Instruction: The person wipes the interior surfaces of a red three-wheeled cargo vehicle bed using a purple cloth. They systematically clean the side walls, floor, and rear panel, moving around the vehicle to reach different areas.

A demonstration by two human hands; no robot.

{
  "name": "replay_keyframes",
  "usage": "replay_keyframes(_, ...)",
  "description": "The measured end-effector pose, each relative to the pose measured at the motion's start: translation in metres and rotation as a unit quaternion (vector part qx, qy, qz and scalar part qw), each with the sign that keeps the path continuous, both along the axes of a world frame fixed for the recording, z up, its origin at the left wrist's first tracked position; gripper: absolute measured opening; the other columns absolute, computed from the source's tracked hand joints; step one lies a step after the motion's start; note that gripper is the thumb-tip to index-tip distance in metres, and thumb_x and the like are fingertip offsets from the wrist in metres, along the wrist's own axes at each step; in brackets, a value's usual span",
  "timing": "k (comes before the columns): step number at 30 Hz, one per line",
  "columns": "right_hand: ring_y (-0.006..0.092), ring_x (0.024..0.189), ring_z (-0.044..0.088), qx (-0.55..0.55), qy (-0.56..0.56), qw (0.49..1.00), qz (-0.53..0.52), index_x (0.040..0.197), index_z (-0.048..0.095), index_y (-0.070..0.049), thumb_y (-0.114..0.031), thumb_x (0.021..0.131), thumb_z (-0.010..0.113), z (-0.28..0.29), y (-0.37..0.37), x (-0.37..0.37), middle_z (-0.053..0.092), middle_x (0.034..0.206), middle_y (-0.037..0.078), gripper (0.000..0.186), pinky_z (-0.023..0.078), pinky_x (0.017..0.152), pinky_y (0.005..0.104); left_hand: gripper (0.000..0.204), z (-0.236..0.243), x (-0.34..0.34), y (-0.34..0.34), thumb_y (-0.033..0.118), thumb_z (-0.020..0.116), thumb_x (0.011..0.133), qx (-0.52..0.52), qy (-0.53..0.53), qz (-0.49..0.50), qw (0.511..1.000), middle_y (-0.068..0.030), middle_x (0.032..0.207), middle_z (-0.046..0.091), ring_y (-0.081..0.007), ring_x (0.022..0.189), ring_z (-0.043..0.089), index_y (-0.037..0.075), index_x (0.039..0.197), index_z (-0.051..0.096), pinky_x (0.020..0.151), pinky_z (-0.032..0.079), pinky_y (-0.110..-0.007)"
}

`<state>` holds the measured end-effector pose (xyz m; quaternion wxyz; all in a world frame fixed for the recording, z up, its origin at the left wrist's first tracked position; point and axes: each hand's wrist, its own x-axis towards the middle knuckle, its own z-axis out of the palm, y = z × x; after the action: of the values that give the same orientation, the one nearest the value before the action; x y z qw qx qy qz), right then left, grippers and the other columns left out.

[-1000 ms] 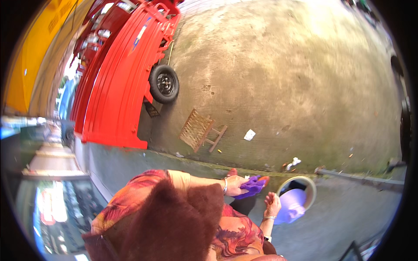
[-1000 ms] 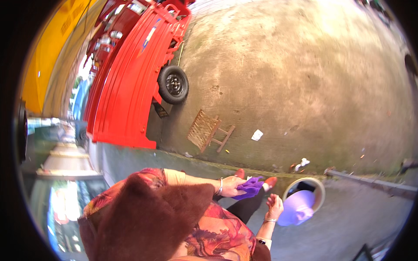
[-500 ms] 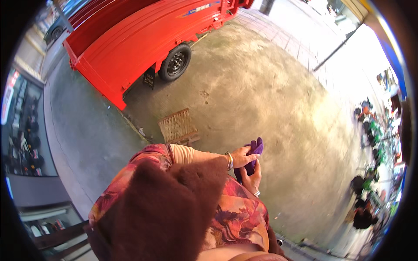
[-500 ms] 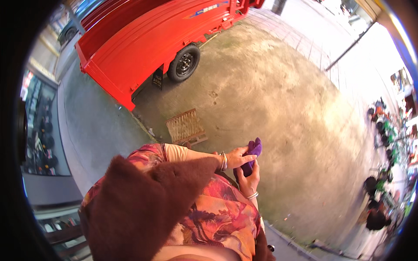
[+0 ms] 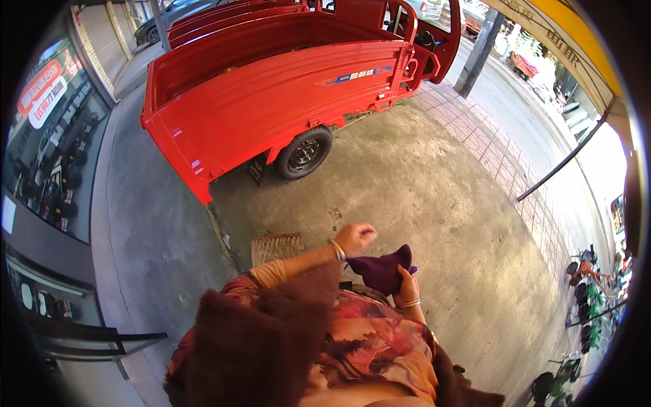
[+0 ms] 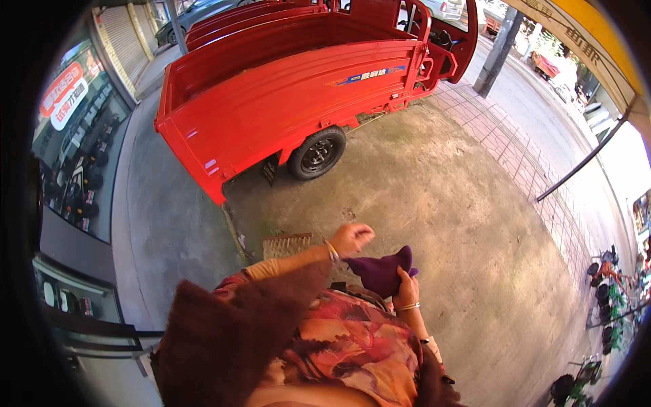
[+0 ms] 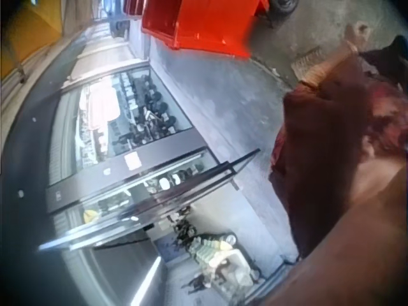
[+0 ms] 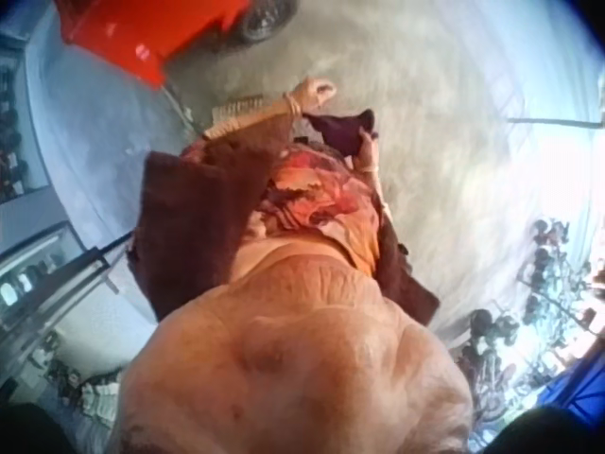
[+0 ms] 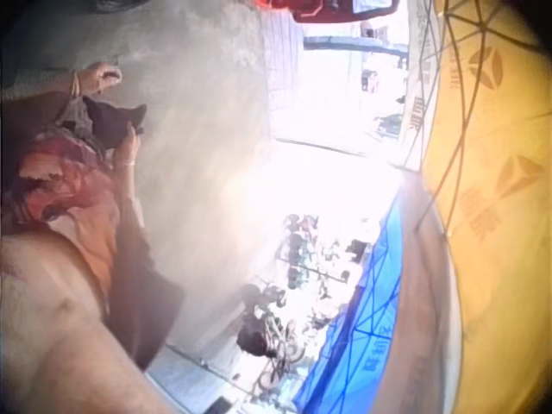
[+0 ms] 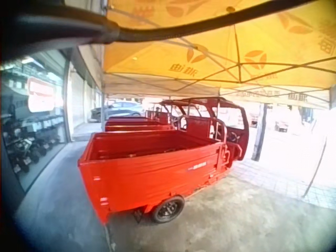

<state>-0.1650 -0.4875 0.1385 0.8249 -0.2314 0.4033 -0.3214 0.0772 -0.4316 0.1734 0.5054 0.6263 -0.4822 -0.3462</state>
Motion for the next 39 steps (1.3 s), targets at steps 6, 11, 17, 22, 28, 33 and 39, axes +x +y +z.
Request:
replay_keyframes(6, 0.0307, 0.110, 0.066, -0.050, -0.090, 0.995, 0.001, 0.128, 0.057, -0.005, -0.021, 0.097, 0.063, 0.018, -0.148, -0.041, 0.065, 0.122, 0.013, 0.035, 0.056, 0.094, 0.0472, 0.022, -0.131, 0.090, 0.067, 0.021, 0.057, 0.095, 0.396, 0.053, 0.310, 0.863, -0.0113, 0.071, 0.063, -0.0233, 0.057, 0.060, 0.004, 0.088, 0.069, 0.051, 0.051, -0.040)
replay_keyframes(11, 0.0336, 0.103, 0.068, -0.031, -0.042, 0.998, 0.023, 0.125, 0.056, 0.000, -0.017, 0.096, 0.062, 0.006, -0.240, -0.018, 0.066, 0.117, 0.016, 0.034, 0.058, 0.090, 0.0470, 0.023, -0.158, 0.073, 0.225, 0.023, 0.058, 0.093, 0.625, 0.066, 0.260, 0.733, -0.0123, 0.074, 0.066, -0.0251, 0.062, 0.063, 0.005, 0.085, 0.070, 0.056, 0.053, -0.041)
replay_keyframes(17, 0.0265, 0.091, 0.071, 0.032, -0.048, 0.977, 0.206, 0.114, 0.064, 0.004, -0.009, 0.088, 0.069, -0.017, -0.270, 0.127, 0.070, 0.106, 0.013, 0.030, 0.060, 0.081, 0.0384, 0.024, -0.164, 0.055, 0.245, 0.026, 0.059, 0.092, 0.611, 0.185, 0.288, 0.714, -0.0134, 0.076, 0.069, -0.0273, 0.068, 0.066, 0.006, 0.083, 0.070, 0.062, 0.055, -0.041)
replay_keyframes(22, 0.0279, 0.109, 0.066, -0.001, -0.074, 0.956, 0.282, 0.127, 0.058, 0.004, -0.019, 0.095, 0.062, 0.029, -0.315, 0.240, 0.067, 0.121, 0.016, 0.039, 0.053, 0.099, 0.0398, 0.025, -0.201, 0.122, 0.174, 0.028, 0.060, 0.090, 0.536, 0.178, 0.303, 0.768, -0.0144, 0.079, 0.071, -0.0291, 0.073, 0.069, 0.007, 0.081, 0.070, 0.068, 0.056, -0.042)
replay_keyframes(28, 0.0315, 0.122, 0.059, -0.026, -0.016, 0.967, 0.254, 0.136, 0.052, 0.000, -0.019, 0.098, 0.057, 0.019, -0.379, 0.309, 0.061, 0.133, 0.016, 0.043, 0.044, 0.110, 0.0456, 0.014, -0.122, 0.365, 0.034, 0.025, 0.068, 0.087, 0.214, -0.116, 0.541, 0.805, -0.0152, 0.085, 0.072, -0.0334, 0.081, 0.071, 0.012, 0.090, 0.071, 0.071, 0.055, -0.042)
replay_keyframes(33, 0.0292, 0.112, 0.064, -0.094, 0.060, 0.992, 0.051, 0.127, 0.057, 0.002, -0.015, 0.094, 0.062, 0.034, -0.456, 0.353, 0.066, 0.124, 0.015, 0.038, 0.049, 0.104, 0.0413, 0.014, 0.066, 0.488, -0.076, 0.024, 0.064, 0.090, -0.029, -0.392, 0.548, 0.739, -0.0129, 0.082, 0.070, -0.0315, 0.076, 0.068, 0.012, 0.093, 0.071, 0.067, 0.052, -0.042)
replay_keyframes(39, 0.0177, 0.092, 0.068, -0.434, -0.114, 0.894, -0.011, 0.116, 0.066, -0.002, -0.024, 0.093, 0.070, 0.145, -0.543, 0.512, 0.071, 0.103, 0.005, 0.032, 0.054, 0.080, 0.0340, 0.027, 0.162, 0.589, -0.140, 0.033, 0.057, 0.096, 0.113, -0.516, 0.582, 0.618, -0.0118, 0.114, 0.068, -0.0311, 0.112, 0.061, 0.013, 0.108, 0.069, 0.094, 0.047, -0.048)
